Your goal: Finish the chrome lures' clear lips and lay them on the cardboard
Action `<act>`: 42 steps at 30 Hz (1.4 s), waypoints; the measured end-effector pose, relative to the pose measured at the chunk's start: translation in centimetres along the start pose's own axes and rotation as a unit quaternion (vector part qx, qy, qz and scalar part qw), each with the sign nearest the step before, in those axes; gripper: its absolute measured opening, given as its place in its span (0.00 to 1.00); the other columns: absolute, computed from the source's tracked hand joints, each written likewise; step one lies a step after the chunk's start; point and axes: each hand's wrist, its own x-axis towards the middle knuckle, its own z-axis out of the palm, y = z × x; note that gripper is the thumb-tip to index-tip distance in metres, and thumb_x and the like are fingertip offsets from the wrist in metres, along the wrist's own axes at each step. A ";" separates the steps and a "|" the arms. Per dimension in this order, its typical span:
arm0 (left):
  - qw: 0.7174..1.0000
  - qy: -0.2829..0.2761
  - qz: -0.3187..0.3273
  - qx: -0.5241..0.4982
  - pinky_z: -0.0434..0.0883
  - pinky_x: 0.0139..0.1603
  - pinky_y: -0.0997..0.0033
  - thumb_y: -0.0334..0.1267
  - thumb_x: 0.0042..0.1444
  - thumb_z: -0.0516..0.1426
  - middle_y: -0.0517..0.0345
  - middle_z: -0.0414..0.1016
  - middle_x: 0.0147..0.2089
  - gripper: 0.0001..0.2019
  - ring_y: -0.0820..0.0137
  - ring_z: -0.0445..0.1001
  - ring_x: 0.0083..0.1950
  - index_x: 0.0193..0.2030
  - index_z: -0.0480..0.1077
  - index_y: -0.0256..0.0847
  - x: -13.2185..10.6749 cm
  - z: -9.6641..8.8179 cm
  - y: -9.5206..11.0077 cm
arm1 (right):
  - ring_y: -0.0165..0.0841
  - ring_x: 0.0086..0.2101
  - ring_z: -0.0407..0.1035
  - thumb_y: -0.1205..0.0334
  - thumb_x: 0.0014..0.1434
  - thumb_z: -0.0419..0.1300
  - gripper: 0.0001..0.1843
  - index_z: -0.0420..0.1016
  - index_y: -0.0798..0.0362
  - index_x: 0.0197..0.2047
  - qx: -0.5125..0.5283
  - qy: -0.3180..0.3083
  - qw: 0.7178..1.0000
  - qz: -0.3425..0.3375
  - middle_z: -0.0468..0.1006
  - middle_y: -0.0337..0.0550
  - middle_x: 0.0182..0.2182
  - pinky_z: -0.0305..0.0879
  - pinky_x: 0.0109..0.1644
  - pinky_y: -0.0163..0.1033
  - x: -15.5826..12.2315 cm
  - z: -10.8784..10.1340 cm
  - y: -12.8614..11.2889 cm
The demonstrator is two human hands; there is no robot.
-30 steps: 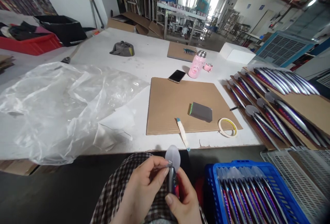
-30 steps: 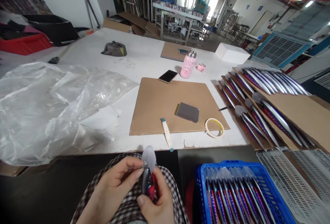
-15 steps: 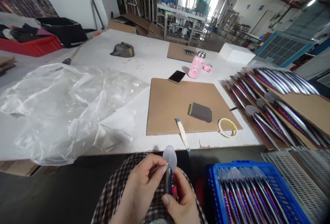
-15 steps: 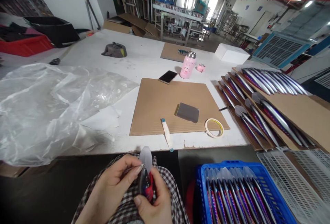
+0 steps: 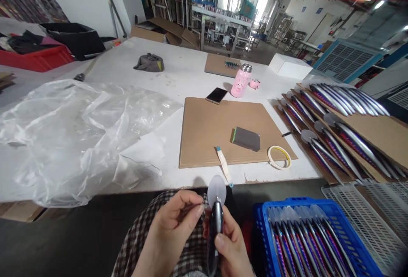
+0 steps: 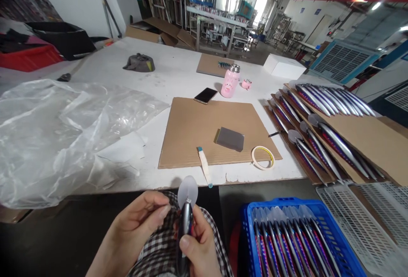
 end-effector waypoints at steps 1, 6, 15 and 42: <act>0.998 0.001 0.036 0.044 0.69 0.29 0.80 0.35 0.53 0.57 0.66 0.74 0.28 0.01 0.75 0.73 0.28 0.33 0.69 0.44 0.1 -0.1 -0.3 | 0.39 0.30 0.70 0.40 0.39 0.68 0.38 0.72 0.48 0.53 0.001 -0.001 1.000 0.005 0.78 0.42 0.32 0.67 0.33 0.39 0.0 0.0 0.0; 0.955 0.024 0.211 0.208 0.69 0.29 0.82 0.29 0.54 0.54 0.68 0.71 0.28 0.06 0.78 0.72 0.27 0.33 0.67 0.45 0.1 -0.5 -0.6 | 0.43 0.34 0.73 0.40 0.37 0.69 0.39 0.72 0.47 0.52 -0.002 -0.019 1.000 -0.003 0.78 0.43 0.31 0.69 0.42 0.45 -0.1 0.4 0.4; 0.934 0.028 0.229 0.274 0.68 0.29 0.81 0.28 0.53 0.54 0.67 0.72 0.27 0.07 0.76 0.72 0.26 0.30 0.68 0.45 -0.5 -0.4 0.4 | 0.45 0.46 0.73 0.42 0.36 0.72 0.37 0.74 0.46 0.50 0.008 0.016 0.999 -0.033 0.80 0.44 0.45 0.67 0.53 0.47 -0.7 1.3 0.4; 0.949 -0.005 0.213 0.231 0.68 0.28 0.81 0.29 0.56 0.54 0.67 0.69 0.27 0.06 0.77 0.70 0.25 0.32 0.67 0.45 -1.6 -1.3 1.1 | 0.45 0.49 0.71 0.49 0.44 0.70 0.34 0.73 0.46 0.54 -0.174 0.061 0.973 -0.141 0.77 0.45 0.49 0.64 0.56 0.43 -1.7 -0.4 2.9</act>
